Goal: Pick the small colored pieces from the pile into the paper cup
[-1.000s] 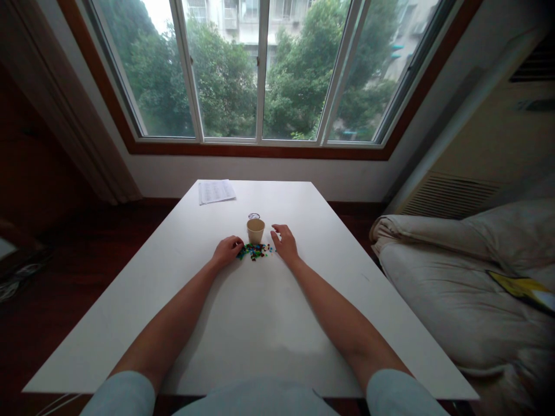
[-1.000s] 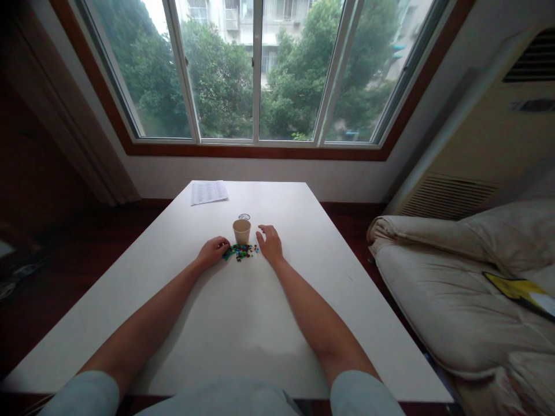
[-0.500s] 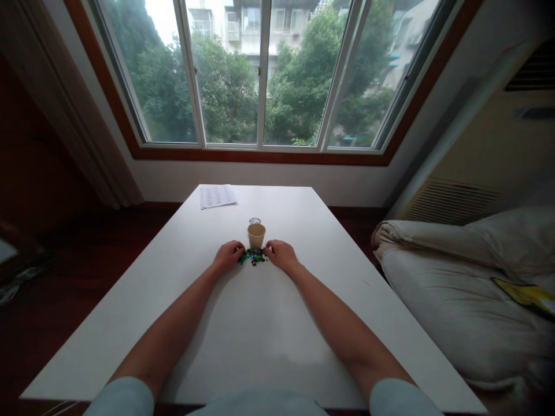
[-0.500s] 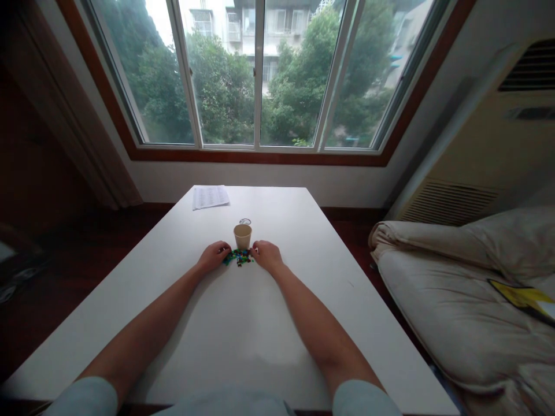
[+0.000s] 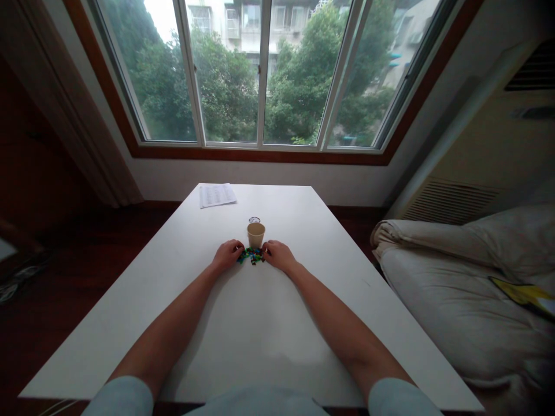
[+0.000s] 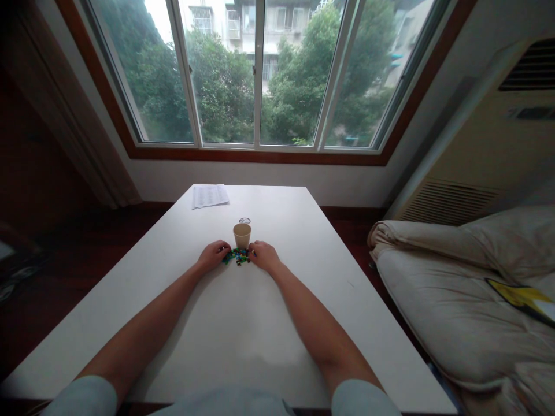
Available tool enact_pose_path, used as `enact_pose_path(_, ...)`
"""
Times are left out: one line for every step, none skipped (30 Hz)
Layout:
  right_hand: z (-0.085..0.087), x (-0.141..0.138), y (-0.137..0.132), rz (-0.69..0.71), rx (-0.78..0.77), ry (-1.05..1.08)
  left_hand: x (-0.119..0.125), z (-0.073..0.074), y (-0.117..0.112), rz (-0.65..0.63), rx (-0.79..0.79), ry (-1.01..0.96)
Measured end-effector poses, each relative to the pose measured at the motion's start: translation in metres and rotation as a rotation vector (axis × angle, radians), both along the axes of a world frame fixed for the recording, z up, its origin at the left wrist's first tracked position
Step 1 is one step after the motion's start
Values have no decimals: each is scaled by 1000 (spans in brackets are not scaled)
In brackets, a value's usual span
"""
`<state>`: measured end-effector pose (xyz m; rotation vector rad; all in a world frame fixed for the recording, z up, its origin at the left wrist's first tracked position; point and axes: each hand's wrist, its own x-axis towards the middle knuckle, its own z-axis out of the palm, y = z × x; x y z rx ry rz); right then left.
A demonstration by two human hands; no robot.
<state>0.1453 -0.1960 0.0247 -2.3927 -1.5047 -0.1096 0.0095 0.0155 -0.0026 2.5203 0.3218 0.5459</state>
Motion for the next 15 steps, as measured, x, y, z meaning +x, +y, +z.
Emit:
enact_pose_path(0,0,0,-1,0,2,0,0,0,-4,3,0)
enact_pose_path(0,0,0,-2,3,4,0,0,0,-8,6,-2)
enact_pose_path(0,0,0,-4,7,5,0,0,0,-12,8,-4)
enact_pose_path(-1,0,0,-5,11,7,0,0,0,-14,9,-4)
enact_pose_path(-1,0,1,-8,14,10,0,0,0,-11,9,-3)
enact_pose_path(-1,0,1,-11,14,13,0,1,0,-6,8,-1)
enact_pose_path(-1,0,1,-12,14,17,0,1,0,-1,7,2)
enact_pose_path(-1,0,1,-10,13,20,0,1,0,2,6,3)
enact_pose_path(-1,-1,1,-5,9,24,0,1,-1,2,5,4)
enact_pose_path(-1,-1,0,6,5,28,0,1,-1,0,4,3)
enact_pose_path(0,-1,0,21,1,31,0,1,-1,-4,3,2)
enact_pose_path(0,-1,-1,39,-2,32,0,1,-1,-8,2,2)
enact_pose_path(0,-1,-1,54,-3,33,0,1,-1,-9,1,3)
enact_pose_path(0,-1,-1,66,-4,34,0,1,-1,-8,0,4)
enact_pose_path(0,-1,-2,76,-3,38,0,1,-1,-4,-2,5)
